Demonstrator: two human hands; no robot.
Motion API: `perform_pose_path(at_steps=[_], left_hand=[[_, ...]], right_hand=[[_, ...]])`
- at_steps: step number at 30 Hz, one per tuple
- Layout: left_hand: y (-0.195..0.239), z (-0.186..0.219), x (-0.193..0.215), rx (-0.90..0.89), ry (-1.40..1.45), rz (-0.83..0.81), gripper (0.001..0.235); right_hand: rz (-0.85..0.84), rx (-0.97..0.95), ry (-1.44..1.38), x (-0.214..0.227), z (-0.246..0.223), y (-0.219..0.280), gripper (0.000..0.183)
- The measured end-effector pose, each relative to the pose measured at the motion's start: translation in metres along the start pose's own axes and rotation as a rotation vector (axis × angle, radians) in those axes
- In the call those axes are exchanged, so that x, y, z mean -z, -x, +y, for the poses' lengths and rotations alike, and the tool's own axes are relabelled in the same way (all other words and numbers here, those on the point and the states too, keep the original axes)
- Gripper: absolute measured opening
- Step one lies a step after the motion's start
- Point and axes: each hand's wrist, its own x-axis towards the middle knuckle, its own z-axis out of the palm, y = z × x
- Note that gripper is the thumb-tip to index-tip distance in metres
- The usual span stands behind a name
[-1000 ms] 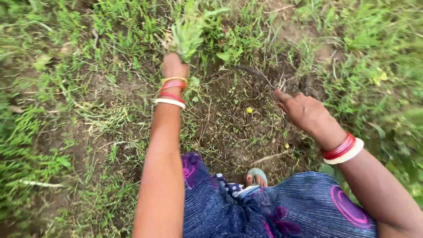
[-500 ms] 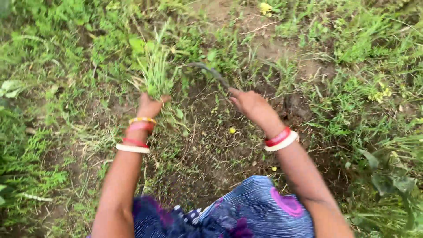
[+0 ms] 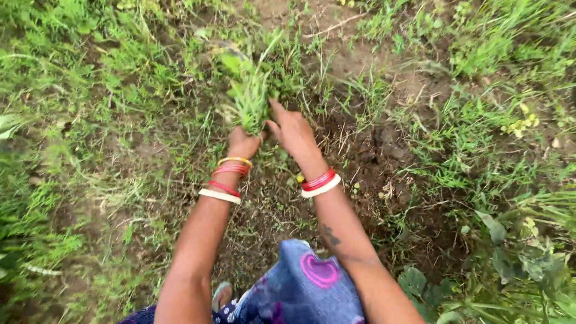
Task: The person pulls grass from the ground by hand and cuts it using a sickle, gathering the vegetation into bundles.
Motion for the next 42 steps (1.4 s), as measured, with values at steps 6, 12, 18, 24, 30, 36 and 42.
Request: perform_pose_path(at_steps=[6, 12, 18, 24, 30, 36, 42], left_hand=[[0.034, 0.046, 0.022, 0.002, -0.301, -0.008, 0.051], [0.022, -0.029, 0.029, 0.036, 0.034, 0.061, 0.065], [0.063, 0.015, -0.027, 0.15, 0.491, 0.026, 0.081], [0.073, 0.05, -0.106, 0.224, 0.381, -0.087, 0.098], [0.047, 0.049, -0.181, 0.156, 0.149, -0.209, 0.072], [0.016, 0.06, -0.231, 0.185, 0.086, -0.097, 0.067], [0.023, 0.135, -0.222, -0.097, -0.134, -0.148, 0.045]], right_hand=[[0.08, 0.022, -0.025, -0.028, 0.021, 0.027, 0.062], [-0.002, -0.238, -0.042, 0.014, 0.034, 0.161, 0.064], [0.206, -0.287, -0.253, 0.034, 0.055, 0.345, 0.067], [0.234, -0.809, -0.267, 0.024, 0.094, 0.419, 0.058], [0.274, -0.907, -0.341, 0.034, 0.075, 0.367, 0.056], [0.312, -0.913, -0.417, 0.055, 0.06, 0.312, 0.052], [0.254, -0.755, -0.346, 0.073, 0.085, 0.248, 0.054]])
